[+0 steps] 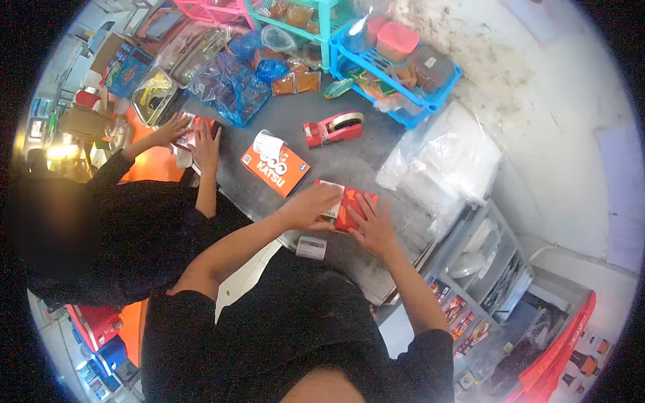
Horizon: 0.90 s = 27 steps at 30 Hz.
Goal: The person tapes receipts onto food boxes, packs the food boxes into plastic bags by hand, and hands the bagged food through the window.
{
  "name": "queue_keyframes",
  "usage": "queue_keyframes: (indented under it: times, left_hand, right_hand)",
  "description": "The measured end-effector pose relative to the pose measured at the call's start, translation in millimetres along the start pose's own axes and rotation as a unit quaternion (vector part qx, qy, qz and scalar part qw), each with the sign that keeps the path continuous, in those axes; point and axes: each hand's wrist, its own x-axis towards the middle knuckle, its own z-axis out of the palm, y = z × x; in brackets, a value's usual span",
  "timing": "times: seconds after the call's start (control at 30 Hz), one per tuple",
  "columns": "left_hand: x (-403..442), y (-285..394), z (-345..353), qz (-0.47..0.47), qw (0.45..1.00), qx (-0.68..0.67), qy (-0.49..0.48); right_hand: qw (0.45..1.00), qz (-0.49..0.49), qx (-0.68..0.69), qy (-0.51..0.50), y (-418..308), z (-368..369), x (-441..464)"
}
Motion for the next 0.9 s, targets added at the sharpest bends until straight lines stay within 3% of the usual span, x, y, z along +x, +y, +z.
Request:
queue_keyframes:
  times: [0.03, 0.1, 0.17, 0.2, 0.27, 0.3, 0.37, 0.47, 0.6, 0.63, 0.77, 0.87, 0.9]
  left_hand:
    - [12, -7, -16, -0.076, 0.995, -0.067, 0.002]
    - [27, -53, -11, -0.111, 0.951, 0.039, 0.286]
    - [50, -86, -40, -0.259, 0.904, 0.109, 0.324]
    - [56, -105, -44, -0.255, 0.903, 0.111, 0.326]
    - [61, -136, -37, -0.308, 0.946, 0.039, 0.098]
    - [66, -139, -37, -0.307, 0.946, 0.04, 0.101]
    - [64, -135, -30, -0.276, 0.959, 0.035, 0.056]
    - [67, -100, -23, -0.277, 0.952, 0.071, 0.111]
    - [72, -85, -6, -0.309, 0.934, 0.055, 0.17]
    - [71, -81, -6, -0.312, 0.932, 0.033, 0.179]
    - [78, -78, -11, -0.294, 0.933, -0.014, 0.206]
    - [90, -85, -8, -0.318, 0.928, 0.001, 0.196]
    - [92, -89, -9, -0.321, 0.927, -0.001, 0.195]
  right_hand:
    - [0.999, 0.017, 0.027, 0.002, 6, -13, 7]
    - [0.998, 0.031, 0.052, 0.006, 16, -22, 24]
    - [0.957, 0.142, 0.19, 0.168, 19, -19, 54]
    - [0.957, 0.14, 0.188, 0.172, 22, -13, 74]
    - [0.867, 0.21, 0.409, 0.191, 28, 1, 111]
    - [0.868, 0.208, 0.407, 0.193, 30, 4, 127]
    - [0.69, 0.329, 0.64, 0.079, 32, 9, 154]
    - [0.631, 0.353, 0.69, 0.044, 43, 21, 171]
    - [0.679, 0.341, 0.65, 0.016, 67, 23, 186]
    - [0.657, 0.292, 0.693, 0.043, 68, 34, 192]
    - [0.664, 0.324, 0.672, 0.055, 67, 26, 187]
    - [0.696, 0.324, 0.64, 0.019, 75, 33, 168]
    - [0.734, 0.355, 0.578, 0.023, 80, 51, 161]
